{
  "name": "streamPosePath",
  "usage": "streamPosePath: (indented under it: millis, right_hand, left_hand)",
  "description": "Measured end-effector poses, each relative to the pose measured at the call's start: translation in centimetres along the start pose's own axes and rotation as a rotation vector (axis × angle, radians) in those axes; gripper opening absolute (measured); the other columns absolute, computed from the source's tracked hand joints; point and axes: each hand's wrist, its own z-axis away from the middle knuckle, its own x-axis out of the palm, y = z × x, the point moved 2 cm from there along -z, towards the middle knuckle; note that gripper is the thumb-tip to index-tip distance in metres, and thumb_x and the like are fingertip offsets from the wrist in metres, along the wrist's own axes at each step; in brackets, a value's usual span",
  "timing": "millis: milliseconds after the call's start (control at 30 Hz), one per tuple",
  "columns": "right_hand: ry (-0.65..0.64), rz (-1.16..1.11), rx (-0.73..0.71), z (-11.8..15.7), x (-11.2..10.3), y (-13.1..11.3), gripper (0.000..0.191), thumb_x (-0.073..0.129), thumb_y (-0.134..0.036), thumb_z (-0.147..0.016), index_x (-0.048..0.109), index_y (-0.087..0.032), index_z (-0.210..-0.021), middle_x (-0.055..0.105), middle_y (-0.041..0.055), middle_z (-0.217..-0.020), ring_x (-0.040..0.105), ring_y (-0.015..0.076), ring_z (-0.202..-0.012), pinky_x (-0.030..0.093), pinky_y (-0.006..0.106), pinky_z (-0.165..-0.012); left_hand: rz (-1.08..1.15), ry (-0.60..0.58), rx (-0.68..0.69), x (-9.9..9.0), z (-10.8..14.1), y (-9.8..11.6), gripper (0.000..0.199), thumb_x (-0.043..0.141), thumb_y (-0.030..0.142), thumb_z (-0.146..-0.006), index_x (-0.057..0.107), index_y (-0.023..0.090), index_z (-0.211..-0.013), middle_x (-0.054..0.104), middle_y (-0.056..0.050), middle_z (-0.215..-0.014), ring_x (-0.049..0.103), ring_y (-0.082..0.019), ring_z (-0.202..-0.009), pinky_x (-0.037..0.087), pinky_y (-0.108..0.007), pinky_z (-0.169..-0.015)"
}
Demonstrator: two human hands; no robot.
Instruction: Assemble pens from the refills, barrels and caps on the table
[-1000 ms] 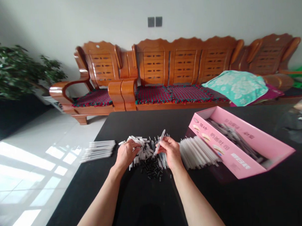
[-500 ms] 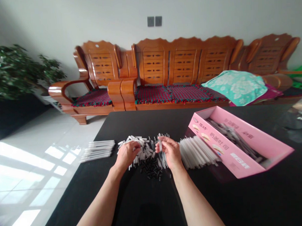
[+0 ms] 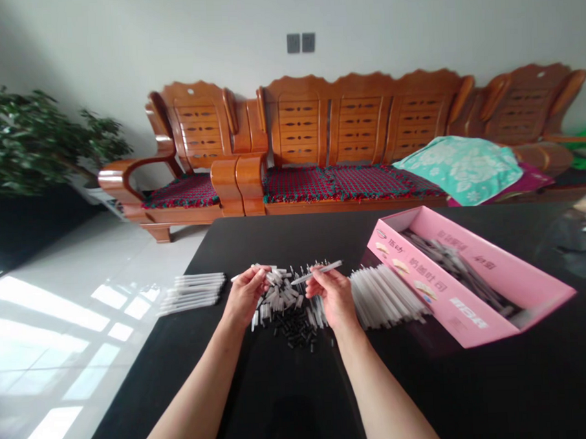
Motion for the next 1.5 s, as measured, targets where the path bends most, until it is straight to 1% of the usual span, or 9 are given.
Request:
streamPosePath:
  millis: [100,233,567,733,833,967,1167,1333,1500]
  right_hand:
    - [-0.042,0.003,-0.004,0.0,0.1,0.0,0.021,0.08,-0.028,-0.072,0.074,-0.015,-0.086,0.075,0.0055,-0.069,0.069,0.0162,-0.055,0.059,0.026,-0.051]
    - [-0.061,0.031,-0.01,0.1,0.2,0.1,0.02,0.081,-0.027,-0.072,0.073,-0.015,-0.086,0.075,0.0062,-0.07,0.07,0.0166,-0.056,0.06,0.026,-0.054]
    - [-0.061,0.071,0.006,0.2,0.3,0.2,0.02,0.08,-0.027,-0.072,0.072,-0.015,-0.086,0.075,0.0056,-0.069,0.07,0.0169,-0.056,0.06,0.027,-0.053]
    - [-0.05,0.097,0.005,0.3,0.4,0.4,0.021,0.08,-0.028,-0.072,0.073,-0.015,-0.086,0.075,0.0058,-0.07,0.07,0.0167,-0.056,0.06,0.027,-0.054]
    - [-0.05,0.106,0.008,0.4,0.5,0.5,0.021,0.08,-0.029,-0.072,0.073,-0.015,-0.086,0.075,0.0058,-0.07,0.069,0.0167,-0.055,0.059,0.027,-0.054]
    - [-0.046,0.104,0.005,0.4,0.5,0.5,0.02,0.079,-0.029,-0.073,0.073,-0.015,-0.086,0.075,0.0054,-0.07,0.07,0.0167,-0.055,0.059,0.027,-0.054]
    - [-0.062,0.127,0.015,0.4,0.6,0.6,0.021,0.079,-0.031,-0.072,0.072,-0.015,-0.084,0.075,0.0057,-0.068,0.069,0.0171,-0.053,0.059,0.027,-0.052]
    - [-0.019,0.1,0.008,0.7,1.0,0.4,0.02,0.08,-0.03,-0.071,0.072,-0.014,-0.081,0.075,0.0063,-0.065,0.069,0.0173,-0.05,0.059,0.027,-0.049]
    - [0.033,0.028,0.055,0.6,0.9,0.5,0.02,0.082,-0.027,-0.066,0.072,-0.014,-0.076,0.074,0.0065,-0.061,0.068,0.0175,-0.046,0.059,0.026,-0.044]
  left_hand:
    - [0.036,-0.032,-0.054,0.6,0.2,-0.4,0.038,0.083,0.04,-0.064,0.071,0.011,-0.085,0.061,0.0,-0.065,0.055,-0.008,-0.056,0.047,-0.021,-0.058]
    - [0.008,-0.072,-0.061,1.0,0.5,-0.7,0.037,0.082,0.041,-0.066,0.07,0.011,-0.085,0.061,0.0,-0.066,0.056,-0.008,-0.057,0.048,-0.021,-0.059]
    - [-0.006,-0.037,-0.046,0.6,0.3,-1.2,0.036,0.081,0.042,-0.067,0.07,0.012,-0.084,0.062,0.001,-0.066,0.056,-0.008,-0.056,0.05,-0.021,-0.06]
    - [-0.046,-0.02,-0.047,1.0,0.6,-1.1,0.037,0.082,0.043,-0.065,0.069,0.012,-0.079,0.063,0.0,-0.066,0.058,-0.009,-0.056,0.05,-0.022,-0.059]
    - [-0.069,-0.038,-0.055,1.2,0.7,-1.0,0.038,0.082,0.045,-0.065,0.069,0.012,-0.079,0.063,-0.001,-0.064,0.059,-0.01,-0.057,0.051,-0.022,-0.058]
    - [-0.105,-0.1,-0.094,1.3,0.8,-1.1,0.041,0.08,0.047,-0.067,0.072,0.012,-0.084,0.064,-0.001,-0.064,0.059,-0.01,-0.054,0.051,-0.022,-0.054]
    - [-0.141,-0.142,-0.156,1.6,1.1,-1.3,0.039,0.082,0.047,-0.065,0.067,0.012,-0.074,0.065,-0.002,-0.062,0.057,-0.01,-0.047,0.048,-0.021,-0.045]
    - [-0.177,-0.155,-0.084,2.1,1.3,-1.5,0.038,0.078,0.047,-0.069,0.067,0.011,-0.072,0.062,-0.001,-0.054,0.053,-0.009,-0.041,0.044,-0.02,-0.04]
    - [-0.278,-0.145,0.035,2.6,1.7,-1.3,0.036,0.074,0.048,-0.074,0.069,0.012,-0.076,0.061,-0.001,-0.053,0.053,-0.011,-0.04,0.044,-0.022,-0.04]
